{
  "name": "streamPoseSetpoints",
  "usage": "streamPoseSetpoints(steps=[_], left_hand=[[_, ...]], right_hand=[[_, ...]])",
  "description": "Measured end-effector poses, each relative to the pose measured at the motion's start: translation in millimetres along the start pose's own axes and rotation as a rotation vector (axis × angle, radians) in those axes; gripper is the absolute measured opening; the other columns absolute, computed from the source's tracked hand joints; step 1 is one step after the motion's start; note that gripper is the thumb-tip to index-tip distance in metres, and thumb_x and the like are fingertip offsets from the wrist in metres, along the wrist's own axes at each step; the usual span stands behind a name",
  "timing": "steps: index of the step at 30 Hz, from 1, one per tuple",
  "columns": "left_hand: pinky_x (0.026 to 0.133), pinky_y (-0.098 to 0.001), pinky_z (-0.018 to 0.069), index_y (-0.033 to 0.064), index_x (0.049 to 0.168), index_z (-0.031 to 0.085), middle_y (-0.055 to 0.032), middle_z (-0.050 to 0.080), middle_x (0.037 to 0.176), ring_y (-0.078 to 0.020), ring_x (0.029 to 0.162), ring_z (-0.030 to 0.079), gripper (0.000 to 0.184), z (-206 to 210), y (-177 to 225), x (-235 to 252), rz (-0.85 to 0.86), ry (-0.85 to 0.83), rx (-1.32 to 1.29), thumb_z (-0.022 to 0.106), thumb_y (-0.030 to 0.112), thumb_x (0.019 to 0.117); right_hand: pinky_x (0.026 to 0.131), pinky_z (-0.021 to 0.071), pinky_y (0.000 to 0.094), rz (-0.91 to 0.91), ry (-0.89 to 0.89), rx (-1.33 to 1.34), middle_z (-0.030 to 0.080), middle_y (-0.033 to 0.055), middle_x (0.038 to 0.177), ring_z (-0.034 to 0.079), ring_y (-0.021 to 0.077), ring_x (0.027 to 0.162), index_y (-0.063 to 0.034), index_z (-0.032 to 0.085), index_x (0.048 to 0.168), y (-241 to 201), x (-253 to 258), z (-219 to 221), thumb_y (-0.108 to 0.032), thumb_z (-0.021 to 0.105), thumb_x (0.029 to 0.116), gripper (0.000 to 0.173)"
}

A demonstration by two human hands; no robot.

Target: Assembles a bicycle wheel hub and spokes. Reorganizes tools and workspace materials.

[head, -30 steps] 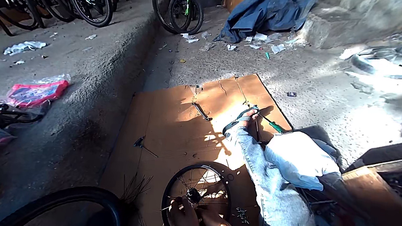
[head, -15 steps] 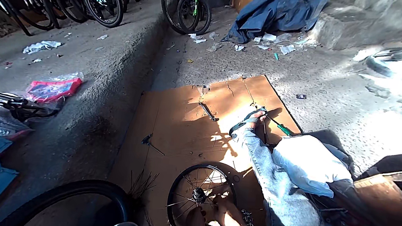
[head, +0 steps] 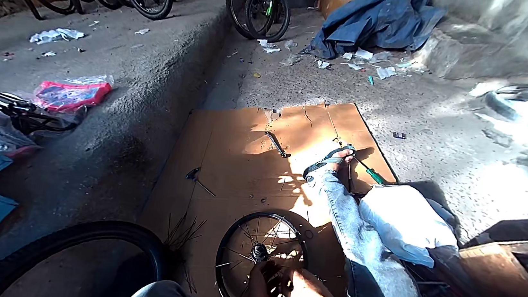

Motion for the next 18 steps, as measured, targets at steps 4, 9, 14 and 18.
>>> streamPoseSetpoints(steps=[4, 9, 14, 18], left_hand=[[0.077, -0.0409, 0.0516, 0.0047, 0.128, 0.058, -0.014, 0.066, 0.111, -0.0233, 0.089, 0.063, 0.029, 1, -2, 4, 0.01, -0.002, -0.023, 0.053, 0.022, 0.1049], [0.07, -0.0367, 0.0571, -0.0041, 0.121, 0.059, -0.0179, 0.066, 0.101, -0.0231, 0.077, 0.066, 0.02, 1, -14, 13, 0.109, -0.013, 0.185, 0.057, 0.003, 0.1024], [0.074, -0.0393, 0.0616, -0.0039, 0.12, 0.066, -0.0186, 0.071, 0.101, -0.0237, 0.078, 0.071, 0.024, -1, -22, 19, 0.145, -0.028, 0.527, 0.06, 0.014, 0.1048], [0.077, -0.0436, 0.0599, -0.002, 0.116, 0.069, -0.0169, 0.073, 0.1, -0.0259, 0.082, 0.072, 0.027, -4, -20, 21, 0.169, 0.013, 0.651, 0.058, 0.02, 0.1065]], right_hand=[[0.078, 0.0587, 0.0512, 0.113, 0.164, 0.177, 0.072, 0.013, 0.093, 0.072, 0.0274, 0.081, -0.0073, 0.069, 0.111, 34, 1, -33, -0.041, 0.056, 0.1011, 0.038], [0.11, 0.0441, 0.0523, 0.439, 0.279, 0.046, 0.063, 0.0206, 0.136, 0.058, 0.0343, 0.131, -0.0023, 0.062, 0.133, 87, 8, -41, -0.031, 0.06, 0.0995, 0.044], [0.106, 0.0483, 0.0541, 0.541, 0.236, -0.1, 0.058, 0.0206, 0.141, 0.057, 0.036, 0.131, -0.0024, 0.062, 0.134, 107, 25, -9, -0.029, 0.07, 0.0904, 0.052], [0.097, 0.0533, 0.0585, 0.512, 0.204, -0.136, 0.049, 0.0241, 0.148, 0.059, 0.042, 0.126, -0.005, 0.049, 0.147, 100, 36, 1, -0.017, 0.069, 0.0921, 0.06]])
Point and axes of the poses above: each hand's wrist, its own x-axis towards the middle knuckle, its own z-axis out of the palm, y = z × x, the point moved 5 cm from there along x, towards the middle knuckle
